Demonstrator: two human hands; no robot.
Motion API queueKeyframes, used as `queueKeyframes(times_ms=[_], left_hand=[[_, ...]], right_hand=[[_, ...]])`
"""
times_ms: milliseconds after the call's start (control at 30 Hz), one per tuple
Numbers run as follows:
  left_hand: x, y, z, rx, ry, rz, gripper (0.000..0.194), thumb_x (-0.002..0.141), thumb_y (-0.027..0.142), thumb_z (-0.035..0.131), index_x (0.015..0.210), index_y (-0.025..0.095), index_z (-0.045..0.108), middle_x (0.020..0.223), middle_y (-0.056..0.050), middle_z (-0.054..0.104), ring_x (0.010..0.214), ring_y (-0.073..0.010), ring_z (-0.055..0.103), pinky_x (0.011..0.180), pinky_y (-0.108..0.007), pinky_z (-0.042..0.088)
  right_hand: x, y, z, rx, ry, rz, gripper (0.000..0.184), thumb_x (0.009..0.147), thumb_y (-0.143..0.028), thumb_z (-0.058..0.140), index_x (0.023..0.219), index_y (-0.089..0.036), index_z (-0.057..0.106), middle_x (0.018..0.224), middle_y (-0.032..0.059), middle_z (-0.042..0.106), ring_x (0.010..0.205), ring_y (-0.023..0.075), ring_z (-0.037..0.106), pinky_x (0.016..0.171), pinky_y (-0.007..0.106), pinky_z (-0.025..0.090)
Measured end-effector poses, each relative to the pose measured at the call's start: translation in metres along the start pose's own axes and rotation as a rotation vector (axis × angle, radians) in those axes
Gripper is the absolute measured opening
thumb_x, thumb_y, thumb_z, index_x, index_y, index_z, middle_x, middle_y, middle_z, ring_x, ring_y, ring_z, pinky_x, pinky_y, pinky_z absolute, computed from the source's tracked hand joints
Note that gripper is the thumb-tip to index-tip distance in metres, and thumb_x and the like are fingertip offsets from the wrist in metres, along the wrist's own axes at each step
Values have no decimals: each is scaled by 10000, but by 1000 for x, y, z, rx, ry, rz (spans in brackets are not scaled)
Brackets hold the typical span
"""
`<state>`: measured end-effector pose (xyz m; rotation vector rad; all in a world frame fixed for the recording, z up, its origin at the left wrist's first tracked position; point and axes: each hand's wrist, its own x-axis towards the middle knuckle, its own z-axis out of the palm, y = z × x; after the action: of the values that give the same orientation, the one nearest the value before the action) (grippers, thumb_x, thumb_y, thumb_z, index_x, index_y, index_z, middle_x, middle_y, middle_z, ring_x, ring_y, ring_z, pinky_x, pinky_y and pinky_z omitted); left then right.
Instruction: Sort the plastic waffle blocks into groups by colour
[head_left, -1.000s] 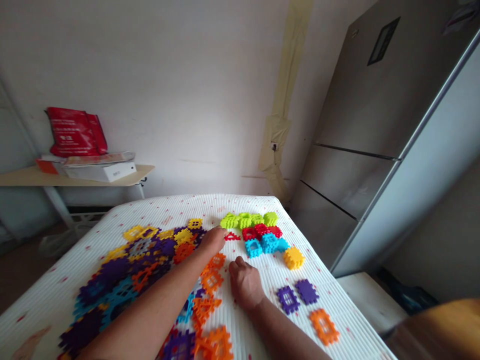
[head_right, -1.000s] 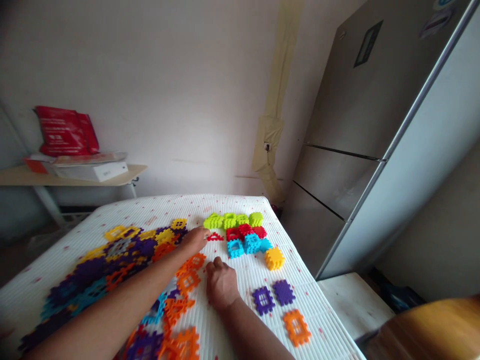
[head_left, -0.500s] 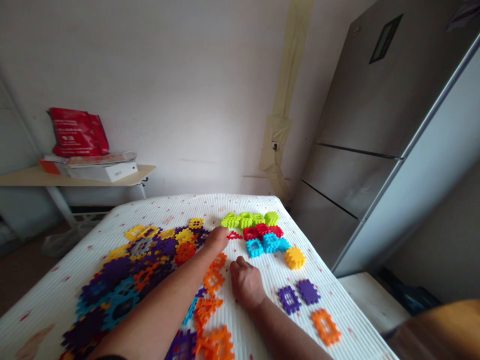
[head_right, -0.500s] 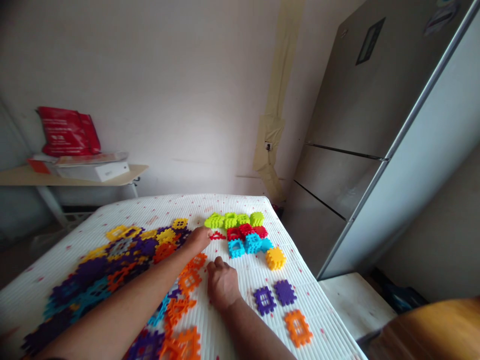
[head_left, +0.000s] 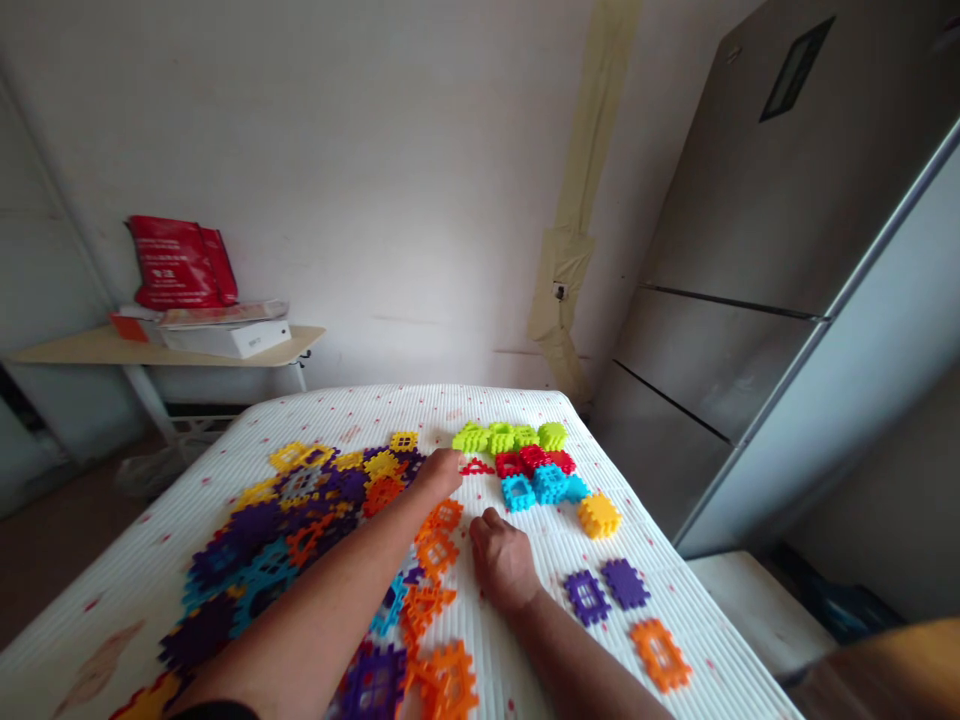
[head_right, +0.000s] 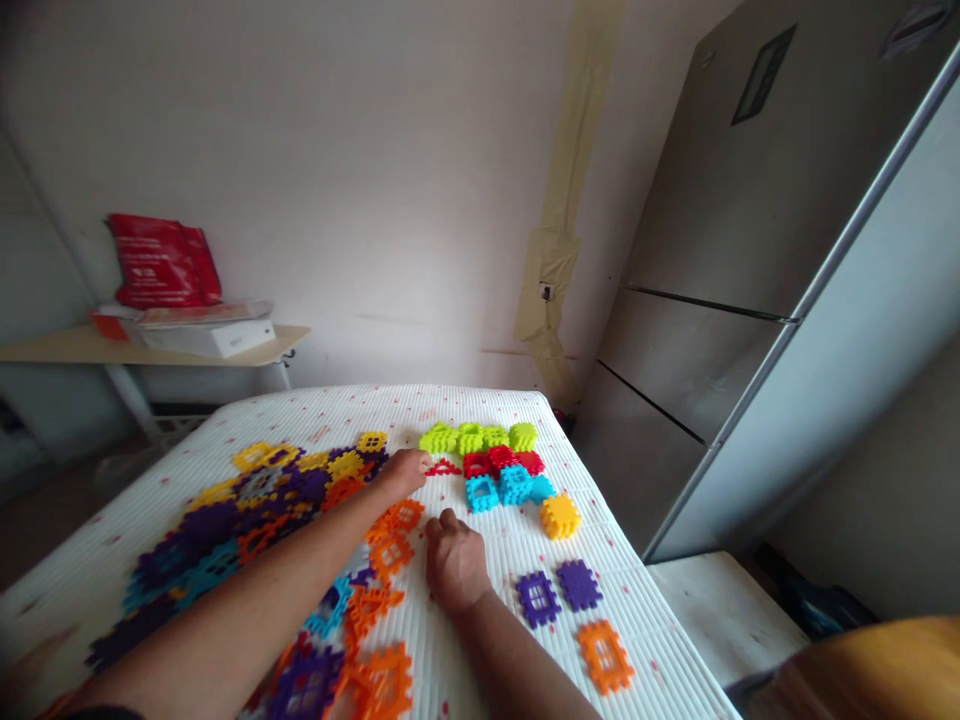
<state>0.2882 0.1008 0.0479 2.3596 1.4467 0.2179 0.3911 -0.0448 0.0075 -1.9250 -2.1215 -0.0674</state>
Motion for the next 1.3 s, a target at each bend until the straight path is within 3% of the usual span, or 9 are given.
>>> queueKeyframes(times_ms=[233, 367, 467, 600, 733, 867, 967, 1133, 1300], left_hand=[[-49, -31, -30, -70, -44, 57, 342, 858, 352, 567, 1151, 176, 569, 1172, -77, 601, 980, -208, 608, 817, -419, 521], [-110, -55, -55, -113, -7, 116, 151, 810, 177, 582, 929, 185, 674, 891, -13, 679, 824, -139, 623, 786, -293, 497], [-164, -72, -67, -115, 77, 139, 202, 751, 92, 547, 820, 205, 700, 894, -6, 684, 848, -134, 615, 819, -263, 464], [-229, -94, -67, -88, 129, 217, 221, 758, 128, 530, 761, 263, 705, 896, 13, 677, 868, -132, 607, 801, -244, 451], [-272, -113, -52, 113, 258, 289, 205, 782, 177, 534, 723, 298, 688, 946, -8, 662, 919, -178, 583, 792, -298, 452], [-290, -123, -34, 194, 312, 268, 198, 751, 181, 581, 783, 334, 703, 1219, -6, 606, 1149, -245, 496, 932, -399, 425], [-294, -125, -24, 208, 328, 255, 272, 748, 187, 593, 917, 367, 708, 1361, 11, 524, 1257, -266, 420, 1001, -433, 389], [-292, -126, -9, 183, 374, 235, 310, 760, 208, 580, 1024, 331, 688, 1331, -12, 561, 1216, -246, 474, 999, -395, 413], [-288, -125, 0, 171, 431, 263, 300, 795, 153, 519, 1011, 280, 684, 1243, -35, 618, 1157, -209, 523, 982, -347, 434]], right_hand=[[-2, 2, -1, 0, -3, -4, 202, 939, -168, 402, 868, -187, 590, 889, 25, 582, 739, 107, 576, 576, 208, 341], [-2, 2, -2, 11, -12, -7, 215, 940, -165, 399, 854, -183, 595, 884, 23, 583, 745, 99, 572, 586, 205, 343], [-3, 5, -2, 29, 0, -10, 209, 923, -155, 416, 844, -182, 607, 880, 20, 588, 747, 101, 575, 597, 198, 354], [-5, 4, -10, 151, 23, -56, 227, 887, -118, 414, 879, -188, 630, 902, 34, 613, 802, 116, 589, 678, 193, 408], [-16, -25, -32, 365, 60, -342, 244, 881, -187, 442, 1017, -208, 644, 1062, 69, 623, 999, 168, 561, 867, 267, 433], [-37, -73, -48, 401, -77, -683, 362, 850, -401, 555, 1189, -282, 600, 1341, 51, 491, 1209, 233, 435, 998, 375, 353], [-49, -95, -48, 329, -172, -795, 472, 829, -492, 571, 1259, -298, 549, 1444, 41, 395, 1279, 271, 352, 1017, 423, 317], [-50, -88, -41, 284, -138, -702, 400, 863, -387, 551, 1246, -272, 558, 1399, 53, 455, 1266, 256, 366, 1031, 419, 301], [-43, -67, -35, 271, -84, -595, 218, 900, -279, 512, 1061, -249, 655, 1327, 56, 519, 1206, 232, 429, 996, 392, 348]])
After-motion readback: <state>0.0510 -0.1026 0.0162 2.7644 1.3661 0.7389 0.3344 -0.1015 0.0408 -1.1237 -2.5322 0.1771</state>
